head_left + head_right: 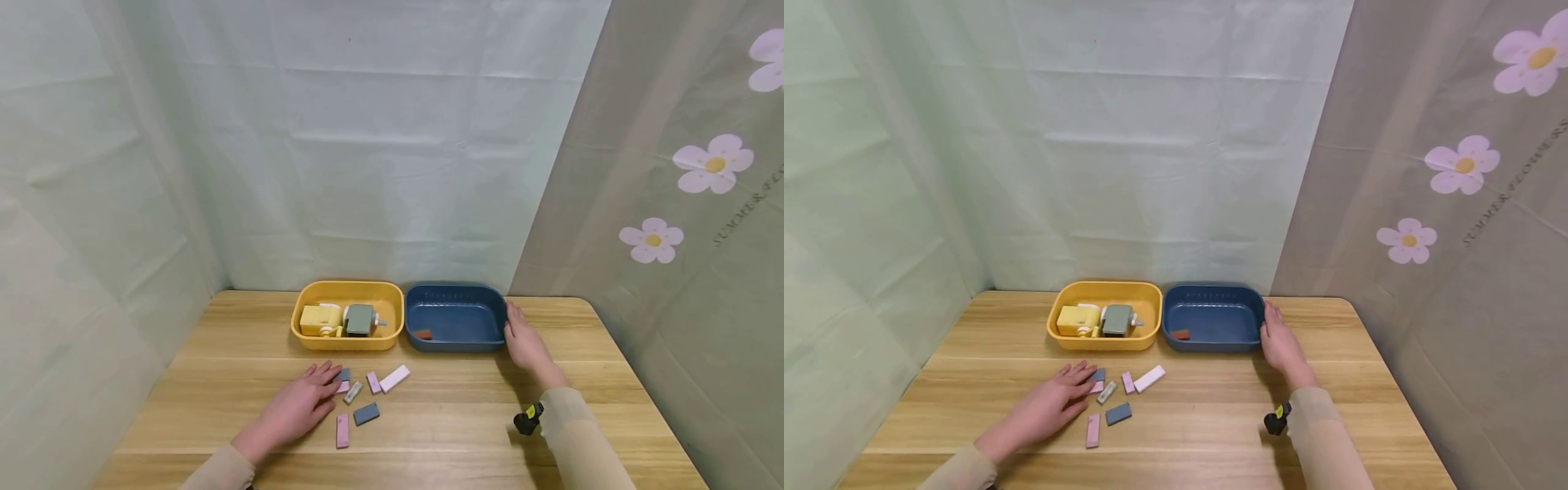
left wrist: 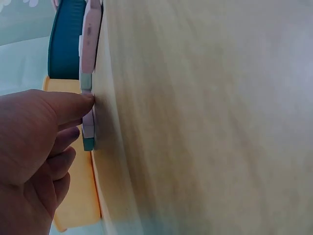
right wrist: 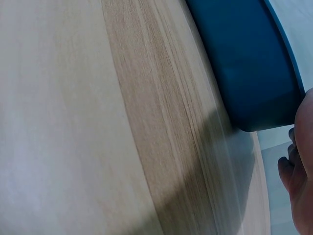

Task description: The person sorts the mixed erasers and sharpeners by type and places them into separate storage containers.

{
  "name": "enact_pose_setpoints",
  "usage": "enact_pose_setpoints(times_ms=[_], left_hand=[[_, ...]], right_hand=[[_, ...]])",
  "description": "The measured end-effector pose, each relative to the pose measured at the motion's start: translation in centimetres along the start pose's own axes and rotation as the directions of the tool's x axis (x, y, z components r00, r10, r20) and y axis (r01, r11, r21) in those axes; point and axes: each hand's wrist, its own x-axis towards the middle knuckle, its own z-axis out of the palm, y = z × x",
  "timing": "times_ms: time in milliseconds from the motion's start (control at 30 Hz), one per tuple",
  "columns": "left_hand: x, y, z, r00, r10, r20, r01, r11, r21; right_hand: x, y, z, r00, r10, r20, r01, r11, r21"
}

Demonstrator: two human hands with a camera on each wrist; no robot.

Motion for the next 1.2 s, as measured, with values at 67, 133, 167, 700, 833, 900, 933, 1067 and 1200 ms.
enact_pose_setpoints(times_ms=[67,133,167,700,833,900,933,1067,1200], left_hand=[[-0.04,0.10,-0.10,1.000,-0.004,-0.013,0.004,1.000,-0.018],[0.00,0.17,-0.13,1.000,-0.011,-0.028,0.010,0.999,-0.034],[0.03,0.20,-0.12,0.999,-0.014,-0.035,0.013,0.999,-0.038],[0.12,0.27,0.20,0.995,0.011,-0.103,-0.013,1.000,-0.021],[0.10,0.50,0.12,0.994,0.008,-0.113,-0.011,1.000,-0.020],[0.07,0.56,0.09,0.992,0.015,-0.121,-0.017,1.000,-0.017],[0.05,0.59,0.05,0.992,0.017,-0.125,-0.020,1.000,-0.020],[0.04,0.59,-0.02,0.990,0.009,-0.142,-0.013,1.000,-0.027],[0.02,0.61,-0.13,0.986,-0.017,-0.167,0.011,0.999,-0.037]], right_hand=[[0.01,0.04,0.03,1.000,-0.001,-0.004,0.001,1.000,0.002],[0.03,0.05,0.07,1.000,0.000,-0.006,0.000,1.000,0.001],[0.05,0.04,0.10,1.000,0.000,-0.007,0.000,1.000,-0.001],[0.02,-0.05,0.01,1.000,0.004,0.000,-0.004,1.000,0.013],[0.12,0.06,0.12,1.000,-0.004,-0.010,0.004,1.000,0.014],[0.14,0.07,0.16,1.000,-0.006,-0.013,0.007,1.000,0.016],[0.15,0.08,0.19,1.000,-0.007,-0.013,0.007,1.000,0.016],[0.15,0.09,0.18,1.000,0.003,-0.010,-0.003,1.000,0.021],[0.15,0.07,0.15,1.000,0.007,-0.005,-0.007,1.000,0.020]])
